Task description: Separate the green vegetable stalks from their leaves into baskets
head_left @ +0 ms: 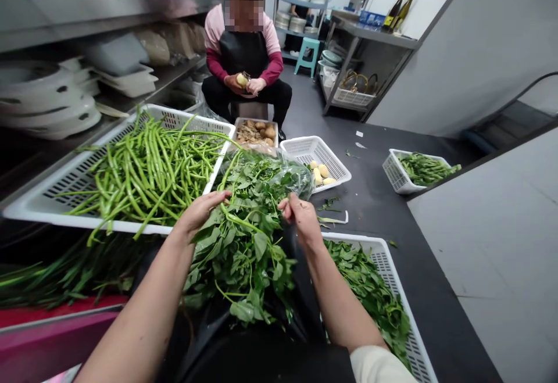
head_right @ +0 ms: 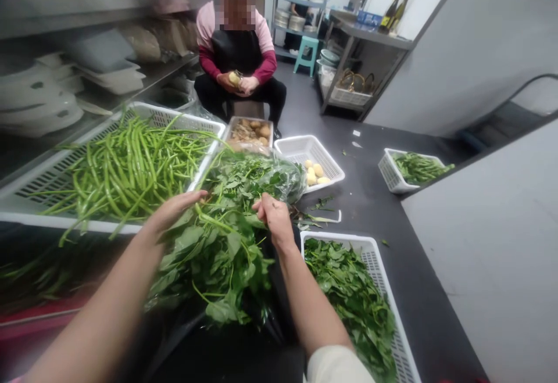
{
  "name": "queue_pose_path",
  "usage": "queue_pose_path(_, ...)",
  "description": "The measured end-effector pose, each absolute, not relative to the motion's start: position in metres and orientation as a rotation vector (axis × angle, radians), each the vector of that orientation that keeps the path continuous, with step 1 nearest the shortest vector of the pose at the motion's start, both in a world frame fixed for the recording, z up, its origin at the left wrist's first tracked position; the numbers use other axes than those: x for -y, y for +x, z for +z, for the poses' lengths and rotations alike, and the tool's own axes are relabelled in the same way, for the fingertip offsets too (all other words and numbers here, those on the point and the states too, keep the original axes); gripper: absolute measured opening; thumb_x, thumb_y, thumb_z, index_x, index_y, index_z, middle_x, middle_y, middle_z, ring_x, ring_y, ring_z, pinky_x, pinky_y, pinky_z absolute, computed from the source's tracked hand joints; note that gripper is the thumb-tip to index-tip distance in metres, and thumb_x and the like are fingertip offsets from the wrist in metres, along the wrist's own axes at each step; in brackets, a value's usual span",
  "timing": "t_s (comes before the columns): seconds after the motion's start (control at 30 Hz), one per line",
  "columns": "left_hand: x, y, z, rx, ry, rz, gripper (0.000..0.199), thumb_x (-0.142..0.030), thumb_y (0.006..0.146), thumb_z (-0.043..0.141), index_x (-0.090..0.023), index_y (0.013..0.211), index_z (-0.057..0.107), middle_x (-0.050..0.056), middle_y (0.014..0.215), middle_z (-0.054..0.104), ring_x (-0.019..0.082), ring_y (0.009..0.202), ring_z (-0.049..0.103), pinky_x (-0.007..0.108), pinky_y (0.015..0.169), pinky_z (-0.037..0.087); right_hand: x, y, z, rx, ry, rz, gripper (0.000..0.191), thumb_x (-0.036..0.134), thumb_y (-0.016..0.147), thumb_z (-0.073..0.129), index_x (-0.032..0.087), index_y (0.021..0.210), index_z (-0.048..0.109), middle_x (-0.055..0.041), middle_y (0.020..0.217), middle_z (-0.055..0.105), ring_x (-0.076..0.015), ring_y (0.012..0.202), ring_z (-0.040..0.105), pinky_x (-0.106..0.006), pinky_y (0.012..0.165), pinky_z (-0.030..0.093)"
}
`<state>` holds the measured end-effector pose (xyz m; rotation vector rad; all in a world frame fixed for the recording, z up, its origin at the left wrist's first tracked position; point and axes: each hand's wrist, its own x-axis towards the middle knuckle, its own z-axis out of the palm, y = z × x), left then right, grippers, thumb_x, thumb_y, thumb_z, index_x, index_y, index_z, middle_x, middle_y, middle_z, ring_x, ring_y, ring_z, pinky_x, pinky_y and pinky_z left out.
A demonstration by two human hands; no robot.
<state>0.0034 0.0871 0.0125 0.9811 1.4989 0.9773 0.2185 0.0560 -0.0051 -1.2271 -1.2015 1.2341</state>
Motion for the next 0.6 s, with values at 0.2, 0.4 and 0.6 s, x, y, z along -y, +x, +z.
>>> queue_pose_path(0.2, -0.08, -0.005, 0.021, -1.402, 0.741, 1.02, 0.01, -0.018, 0.068, 0.063, -0.016, 0.077, 0.068, -0.003, 0.056, 0.06, 0.006, 0.039, 0.045, 0.017, 0.038, 0.036, -0.028, 0.242, -0.007, 1.503, -1.202, 1.268, 0.024, 0.039, 0.073, 0.059, 0.016, 0.064, 0.057, 0.002, 0.059, 0.05, -0.0098, 0.056, 0.043, -0.022, 0.054, 0.034)
queue_pose_path(0.4, -0.076, -0.007, 0.022, -1.337, 0.586, 1.084, 0.017, -0.014, 0.075, 0.061, -0.016, 0.091, 0.065, -0.004, 0.06, 0.06, 0.004, 0.04, 0.048, 0.014, 0.036, 0.036, -0.02, 0.233, -0.005, 1.663, -1.211, 1.257, 0.019, 0.032, 0.077, 0.054, 0.016, 0.076, 0.066, -0.0025, 0.079, 0.064, -0.0153, 0.077, 0.056, -0.026, 0.073, 0.04)
queue_pose_path(0.6, -0.081, -0.012, 0.018, -1.275, 0.599, 1.097, 0.017, -0.015, 0.073, 0.063, -0.016, 0.09, 0.065, -0.006, 0.062, 0.061, 0.006, 0.049, 0.05, 0.016, 0.046, 0.039, -0.02, 0.228, -0.005, 1.493, -1.022, 1.748, 0.033, 0.046, 0.078, 0.055, 0.015, 0.079, 0.066, -0.0027, 0.072, 0.061, -0.0134, 0.068, 0.054, -0.025, 0.068, 0.041)
